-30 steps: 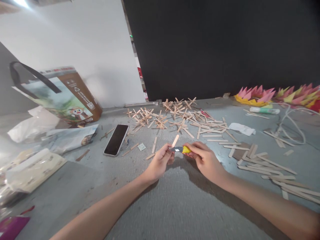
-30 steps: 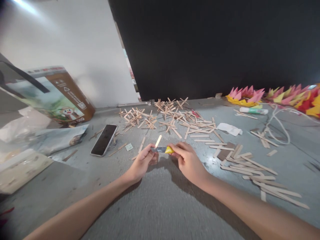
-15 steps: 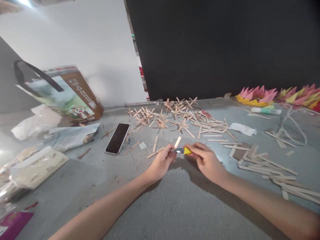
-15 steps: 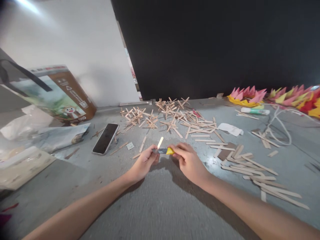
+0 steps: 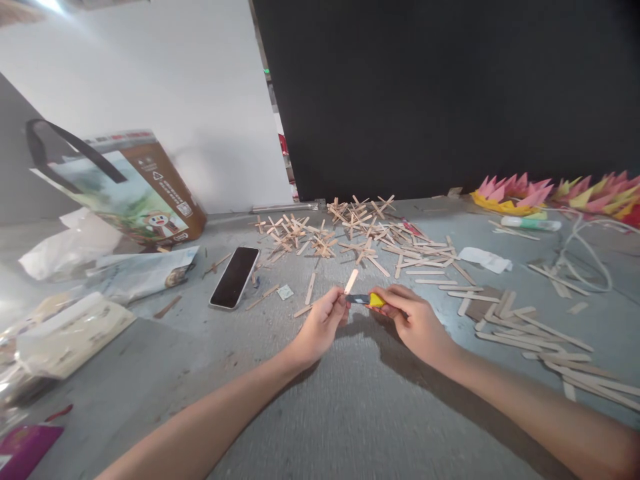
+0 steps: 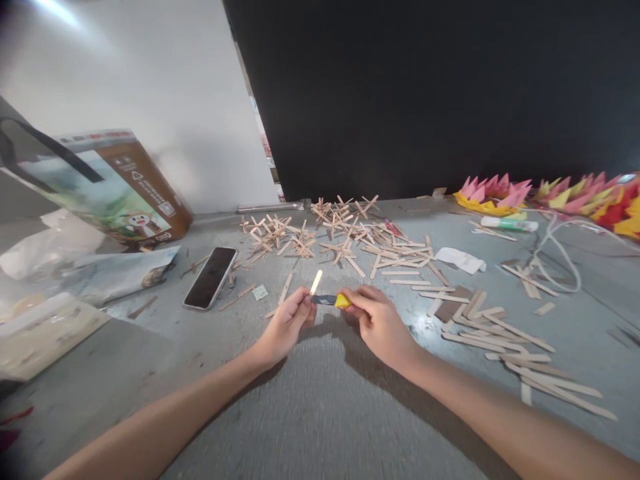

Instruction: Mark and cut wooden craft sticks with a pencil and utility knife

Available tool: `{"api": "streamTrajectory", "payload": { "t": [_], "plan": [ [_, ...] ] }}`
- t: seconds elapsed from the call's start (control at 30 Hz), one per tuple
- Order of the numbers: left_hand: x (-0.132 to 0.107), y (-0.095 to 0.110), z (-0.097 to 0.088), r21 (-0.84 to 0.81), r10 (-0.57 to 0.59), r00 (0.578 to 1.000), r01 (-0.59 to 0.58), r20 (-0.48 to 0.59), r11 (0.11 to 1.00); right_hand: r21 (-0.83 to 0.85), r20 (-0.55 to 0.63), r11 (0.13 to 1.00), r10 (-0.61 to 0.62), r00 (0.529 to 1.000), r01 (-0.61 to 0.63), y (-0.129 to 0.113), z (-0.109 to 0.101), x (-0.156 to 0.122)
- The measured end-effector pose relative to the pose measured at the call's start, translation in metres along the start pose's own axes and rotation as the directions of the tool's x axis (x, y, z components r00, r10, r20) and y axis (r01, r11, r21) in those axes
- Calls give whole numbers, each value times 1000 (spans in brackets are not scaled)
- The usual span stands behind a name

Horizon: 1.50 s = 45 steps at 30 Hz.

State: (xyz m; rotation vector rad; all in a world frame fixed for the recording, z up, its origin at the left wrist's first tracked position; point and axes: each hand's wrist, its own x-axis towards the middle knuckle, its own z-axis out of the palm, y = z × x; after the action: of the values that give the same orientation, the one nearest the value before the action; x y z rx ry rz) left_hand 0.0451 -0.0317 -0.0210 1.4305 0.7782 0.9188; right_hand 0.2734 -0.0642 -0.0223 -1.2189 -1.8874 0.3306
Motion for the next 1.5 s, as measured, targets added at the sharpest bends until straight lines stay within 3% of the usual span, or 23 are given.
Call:
{"api": "streamTrajectory", "payload": {
  "t": [0.4, 0.97, 1.37, 1.5],
  "plan": [
    [4, 2, 1, -76, 49, 999, -48, 18, 996, -73, -26, 995, -71, 997, 69, -4, 2, -1],
    [5, 3, 1, -2, 7, 998, -7, -57, 1000, -171, -117, 978, -143, 983, 122, -3, 3, -2],
    [4, 5, 2, -16, 14, 998, -15, -66, 1000, -114, -55, 992, -51, 997, 44, -6, -1, -5],
    [3, 8, 3, -16, 15, 998, -16, -57, 1000, -29, -64, 999, 30, 997, -32, -7, -2, -4]
  ]
}}
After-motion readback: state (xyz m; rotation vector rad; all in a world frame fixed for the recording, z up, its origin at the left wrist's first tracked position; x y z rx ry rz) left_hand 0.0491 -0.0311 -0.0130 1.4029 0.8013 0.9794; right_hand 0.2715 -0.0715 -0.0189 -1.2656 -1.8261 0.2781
